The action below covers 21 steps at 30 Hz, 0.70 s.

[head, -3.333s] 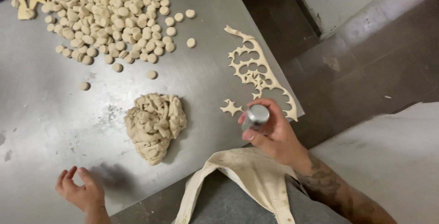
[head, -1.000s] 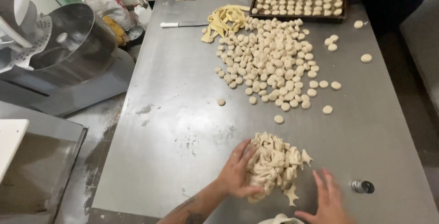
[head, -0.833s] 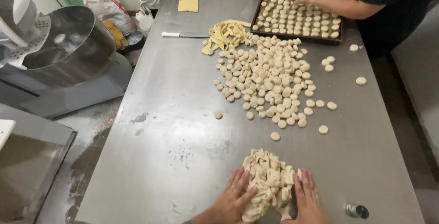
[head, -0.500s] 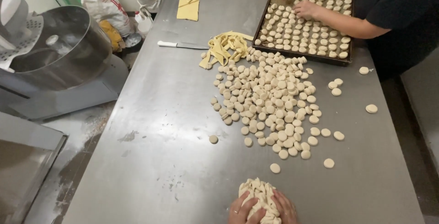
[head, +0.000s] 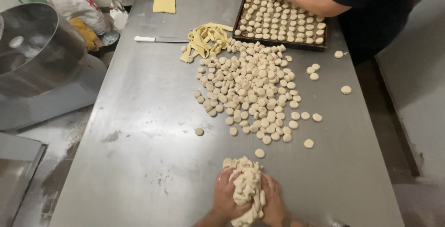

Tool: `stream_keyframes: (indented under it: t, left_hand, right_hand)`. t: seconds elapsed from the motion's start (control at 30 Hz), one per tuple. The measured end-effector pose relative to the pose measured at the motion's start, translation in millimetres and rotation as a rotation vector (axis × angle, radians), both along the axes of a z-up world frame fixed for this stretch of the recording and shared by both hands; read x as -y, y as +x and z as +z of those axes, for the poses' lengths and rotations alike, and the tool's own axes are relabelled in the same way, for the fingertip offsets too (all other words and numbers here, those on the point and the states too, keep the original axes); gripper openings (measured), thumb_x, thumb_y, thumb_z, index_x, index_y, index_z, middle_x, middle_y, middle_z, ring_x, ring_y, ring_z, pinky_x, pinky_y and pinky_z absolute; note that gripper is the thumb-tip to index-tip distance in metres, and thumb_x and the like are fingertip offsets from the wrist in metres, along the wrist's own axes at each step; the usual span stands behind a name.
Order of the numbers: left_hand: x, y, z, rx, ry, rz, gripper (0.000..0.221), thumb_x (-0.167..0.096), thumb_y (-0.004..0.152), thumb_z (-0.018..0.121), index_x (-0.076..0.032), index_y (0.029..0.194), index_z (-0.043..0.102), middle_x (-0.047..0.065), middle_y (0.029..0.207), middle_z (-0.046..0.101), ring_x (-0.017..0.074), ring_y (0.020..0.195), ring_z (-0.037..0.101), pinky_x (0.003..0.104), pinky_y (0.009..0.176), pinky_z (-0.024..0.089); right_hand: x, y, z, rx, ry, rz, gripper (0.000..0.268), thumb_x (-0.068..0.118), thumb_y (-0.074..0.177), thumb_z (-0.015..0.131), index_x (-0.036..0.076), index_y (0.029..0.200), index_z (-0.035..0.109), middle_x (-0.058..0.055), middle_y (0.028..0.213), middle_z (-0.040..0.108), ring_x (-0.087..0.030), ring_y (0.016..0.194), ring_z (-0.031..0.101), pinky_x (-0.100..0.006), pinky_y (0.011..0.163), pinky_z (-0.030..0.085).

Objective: Cutting small uniform circles from a sheet of dough using a manual ring cutter on a stainless steel table.

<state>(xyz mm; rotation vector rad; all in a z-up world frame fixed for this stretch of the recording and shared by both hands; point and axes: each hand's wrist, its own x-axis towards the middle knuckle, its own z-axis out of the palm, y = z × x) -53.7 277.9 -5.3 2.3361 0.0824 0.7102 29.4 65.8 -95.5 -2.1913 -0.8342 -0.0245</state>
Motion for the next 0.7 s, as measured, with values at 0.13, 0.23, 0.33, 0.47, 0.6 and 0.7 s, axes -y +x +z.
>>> stream_keyframes:
  t: [0.13, 0.23, 0.33, 0.47, 0.6, 0.7]
  left_hand:
    - [1.1, -6.9, 27.9, 0.082, -0.006, -0.08, 0.08, -0.053, 0.088, 0.083, -0.007, 0.151, 0.067, 0.028, 0.145, 0.064, 0.0513, 0.138, 0.062, 0.07, 0.121, 0.048]
    - [19.4, -55.4, 51.6, 0.092, 0.036, -0.188, 0.084, -0.057, 0.096, 0.079, -0.011, 0.162, 0.057, 0.031, 0.157, 0.058, 0.0557, 0.148, 0.056, 0.076, 0.124, 0.045]
    - [31.8, -103.5, 85.8, 0.109, 0.112, -0.355, 0.069, -0.061, 0.105, 0.071, -0.015, 0.156, 0.061, 0.028, 0.159, 0.058, 0.0563, 0.151, 0.055, 0.08, 0.126, 0.039]
    - [42.6, -129.0, 125.5, 0.361, 0.189, -0.388, 0.038, -0.041, 0.114, 0.084, -0.008, 0.127, 0.069, 0.015, 0.123, 0.064, 0.0302, 0.107, 0.069, 0.062, 0.099, 0.057]
    - [56.5, -104.2, 104.9, 0.216, 0.051, -0.145, 0.104, -0.085, 0.105, 0.066, -0.025, 0.185, 0.036, 0.023, 0.192, 0.027, 0.0489, 0.18, 0.026, 0.081, 0.144, 0.028]
    - [75.3, -114.1, 116.6, -0.008, -0.091, -0.331, 0.094, -0.075, 0.108, 0.061, -0.003, 0.168, 0.057, 0.019, 0.152, 0.078, 0.0398, 0.134, 0.078, 0.057, 0.113, 0.054]
  right_hand:
    - [6.7, 17.2, 55.4, -0.137, -0.126, 0.245, 0.14, 0.064, 0.075, 0.103, 0.011, 0.182, 0.029, -0.018, 0.181, 0.037, -0.042, 0.164, 0.041, -0.058, 0.136, 0.031]
    - [46.6, 1.7, 74.8, -0.128, -0.141, 0.427, 0.147, 0.058, 0.074, 0.112, 0.005, 0.181, 0.025, -0.023, 0.188, 0.028, -0.045, 0.174, 0.028, -0.058, 0.142, 0.023]
    - [86.4, -12.3, 113.4, -0.107, -0.07, 0.566, 0.124, 0.058, 0.087, 0.104, 0.002, 0.175, 0.037, -0.025, 0.186, 0.033, -0.048, 0.176, 0.027, -0.062, 0.142, 0.024]
    - [132.6, -23.6, 111.9, -0.285, 0.127, 0.319, 0.073, 0.078, 0.096, 0.073, 0.017, 0.136, 0.07, -0.013, 0.148, 0.06, -0.032, 0.146, 0.064, -0.054, 0.122, 0.051]
    - [95.7, -29.3, 123.7, -0.36, 0.071, 0.255, 0.108, 0.088, 0.099, 0.048, 0.015, 0.177, 0.043, -0.016, 0.188, 0.033, -0.036, 0.178, 0.028, -0.065, 0.138, 0.028]
    - [90.8, -55.3, 114.0, -0.522, 0.154, 0.249, 0.099, 0.088, 0.103, 0.035, 0.014, 0.157, 0.074, -0.01, 0.154, 0.08, -0.03, 0.143, 0.075, -0.048, 0.12, 0.053]
